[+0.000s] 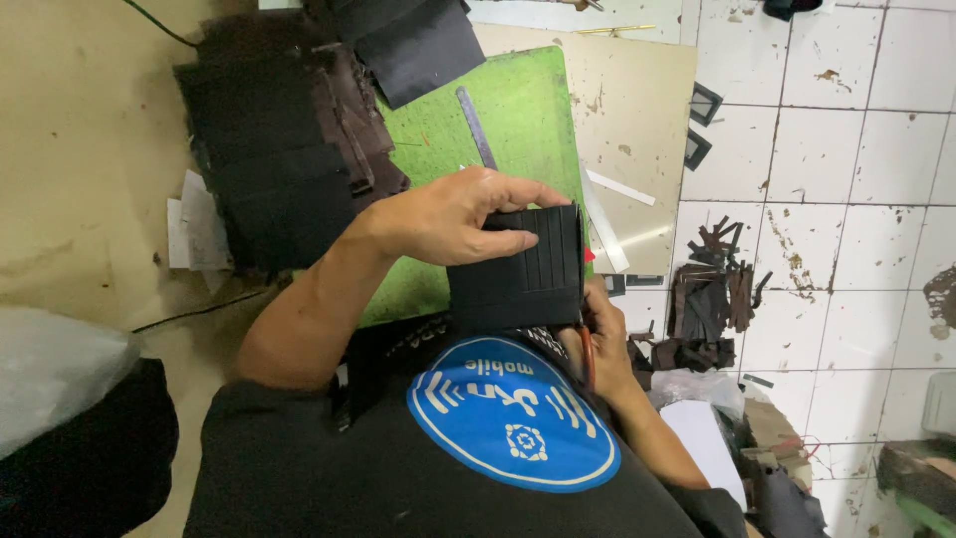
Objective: Trimming the edges of leather wallet components using a utility knife and scissors on a cutting mat.
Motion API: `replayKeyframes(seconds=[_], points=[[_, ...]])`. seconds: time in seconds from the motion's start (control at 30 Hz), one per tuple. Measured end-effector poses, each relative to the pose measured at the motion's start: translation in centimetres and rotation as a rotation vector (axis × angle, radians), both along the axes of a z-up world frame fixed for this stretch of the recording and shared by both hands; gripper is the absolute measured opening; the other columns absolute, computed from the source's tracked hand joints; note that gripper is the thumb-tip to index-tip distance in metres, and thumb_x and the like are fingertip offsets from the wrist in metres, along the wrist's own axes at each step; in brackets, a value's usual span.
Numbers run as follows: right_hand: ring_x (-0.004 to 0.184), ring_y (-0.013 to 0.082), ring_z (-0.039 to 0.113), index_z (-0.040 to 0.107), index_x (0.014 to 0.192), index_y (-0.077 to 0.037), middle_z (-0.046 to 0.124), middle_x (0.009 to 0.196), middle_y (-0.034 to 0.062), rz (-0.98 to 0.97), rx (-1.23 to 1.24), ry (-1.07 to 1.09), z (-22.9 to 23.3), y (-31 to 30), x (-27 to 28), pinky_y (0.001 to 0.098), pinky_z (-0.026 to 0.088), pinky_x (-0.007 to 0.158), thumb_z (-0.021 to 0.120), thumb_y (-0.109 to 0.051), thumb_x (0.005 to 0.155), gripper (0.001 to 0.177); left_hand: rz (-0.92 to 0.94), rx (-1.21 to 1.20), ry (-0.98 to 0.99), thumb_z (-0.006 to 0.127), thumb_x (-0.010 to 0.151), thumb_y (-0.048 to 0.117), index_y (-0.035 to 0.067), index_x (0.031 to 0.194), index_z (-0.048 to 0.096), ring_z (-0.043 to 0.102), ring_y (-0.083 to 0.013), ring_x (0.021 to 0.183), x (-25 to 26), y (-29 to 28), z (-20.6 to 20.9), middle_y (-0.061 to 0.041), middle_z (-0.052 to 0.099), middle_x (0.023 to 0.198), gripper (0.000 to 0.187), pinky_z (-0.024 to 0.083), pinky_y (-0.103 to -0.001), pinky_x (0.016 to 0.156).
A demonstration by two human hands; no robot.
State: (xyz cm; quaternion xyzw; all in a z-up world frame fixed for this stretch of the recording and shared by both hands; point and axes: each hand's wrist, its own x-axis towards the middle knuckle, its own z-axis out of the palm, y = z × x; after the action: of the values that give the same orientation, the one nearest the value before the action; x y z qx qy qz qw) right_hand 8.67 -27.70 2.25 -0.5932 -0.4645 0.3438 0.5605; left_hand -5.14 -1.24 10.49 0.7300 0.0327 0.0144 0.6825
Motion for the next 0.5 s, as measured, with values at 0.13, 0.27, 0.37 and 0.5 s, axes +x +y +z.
replayKeyframes(seconds=[0.13,0.27,0.37,0.5], points=[[0.07,0.0148,0.054,0.065,0.097,-0.002,0.059,0.07,0.0072,-0.017,-0.013,0.017,0.0,0.0,-0.4,0.0291,0.05,0.067,0.069,-0.007,0.092,0.008,0.005,-0.01,0.001,0.063,0.097,0.014,-0.001,0.138,0.059,0.07,-0.0189,0.109,-0.4,0.2,0.5,-0.018,0.079,0.104,0.045,0.054,-0.041,0.097],[0.064,0.0178,0.057,0.069,0.097,-0.002,0.062,0.066,0.0105,-0.066,-0.058,-0.01,-0.8,-0.6,0.2,0.0335,0.05,0.062,0.072,-0.006,0.087,0.012,0.015,-0.024,0.019,0.063,0.097,0.014,-0.002,0.139,0.058,0.072,-0.0211,0.109,-1.0,0.5,0.9,-0.018,0.079,0.107,0.045,0.055,-0.041,0.097],[0.061,0.0218,0.059,0.072,0.101,-0.004,0.065,0.067,0.0137,-0.157,-0.136,-0.187,0.1,-0.2,2.5,0.0362,0.049,0.06,0.076,-0.006,0.087,0.015,0.088,0.027,0.021,0.066,0.097,0.011,-0.003,0.135,0.059,0.072,-0.0301,0.111,-3.0,2.4,1.7,-0.021,0.077,0.111,0.041,0.054,-0.047,0.099],[0.064,0.0086,0.04,0.066,0.121,-0.006,0.047,0.073,-0.0003,-0.28,-0.284,-0.493,3.2,2.5,6.9,0.0237,0.036,0.06,0.073,-0.012,0.104,0.02,0.282,0.385,0.113,0.069,0.104,0.02,0.008,0.128,0.056,0.052,-0.0114,0.077,-6.4,7.7,4.8,0.0,0.06,0.079,0.031,0.044,-0.032,0.074]])
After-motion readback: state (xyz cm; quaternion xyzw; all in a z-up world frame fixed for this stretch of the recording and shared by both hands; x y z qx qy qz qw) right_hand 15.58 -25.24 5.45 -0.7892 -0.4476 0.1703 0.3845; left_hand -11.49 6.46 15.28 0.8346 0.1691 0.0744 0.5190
